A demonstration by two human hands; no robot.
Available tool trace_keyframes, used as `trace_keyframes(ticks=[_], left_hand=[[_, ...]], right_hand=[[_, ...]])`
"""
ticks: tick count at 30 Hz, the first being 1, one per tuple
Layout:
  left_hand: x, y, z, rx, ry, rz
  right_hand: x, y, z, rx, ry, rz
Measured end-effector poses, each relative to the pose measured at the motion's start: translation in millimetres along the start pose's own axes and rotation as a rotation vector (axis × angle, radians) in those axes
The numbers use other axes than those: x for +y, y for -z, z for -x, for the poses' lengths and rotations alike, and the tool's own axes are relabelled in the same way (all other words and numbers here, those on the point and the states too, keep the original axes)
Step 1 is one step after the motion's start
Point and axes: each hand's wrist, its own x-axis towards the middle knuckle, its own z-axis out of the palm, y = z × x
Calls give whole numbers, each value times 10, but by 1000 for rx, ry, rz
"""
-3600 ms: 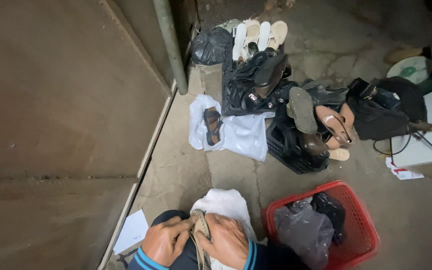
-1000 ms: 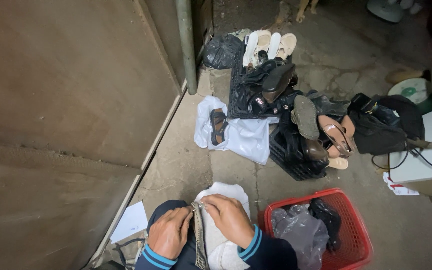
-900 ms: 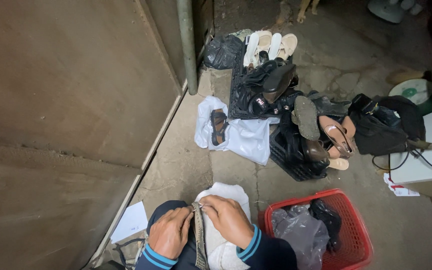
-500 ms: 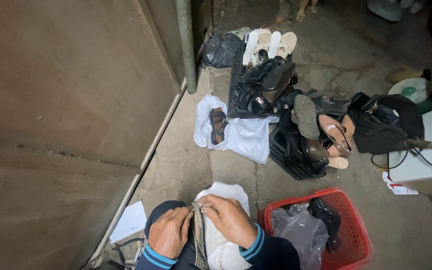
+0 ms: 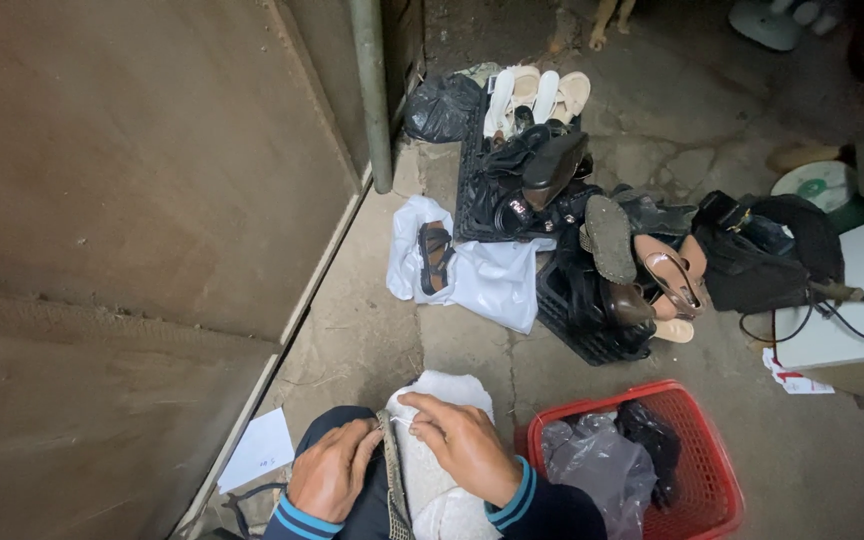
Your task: Hand-sewing a leather shoe sole using a needle and thread in a workshop.
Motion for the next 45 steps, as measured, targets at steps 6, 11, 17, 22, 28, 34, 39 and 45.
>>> trace_keyframes(ticks=[6, 11, 17, 22, 28, 34, 39, 45], left_hand=[[-416, -242, 49, -58, 118, -103], [-485, -155, 198, 50, 445, -187], [-357, 182, 413, -14, 784, -140], [-409, 23, 355, -21, 721, -58], [-240, -98, 298, 182, 270, 621], [304, 484, 370, 223, 62, 721], [219, 328, 421, 289, 268, 822], [186, 148, 424, 371, 176, 713]], right_hand=[[-72, -100, -51, -21, 10, 12], [-88, -211, -104, 21, 103, 84], [-23, -179, -65, -71, 25, 127], [151, -274, 32, 11, -18, 229], [-209, 38, 133, 108, 87, -83], [-332, 259, 219, -132, 167, -618], [-368, -9, 175, 185, 158, -365], [-201, -307, 118, 238, 95, 122]])
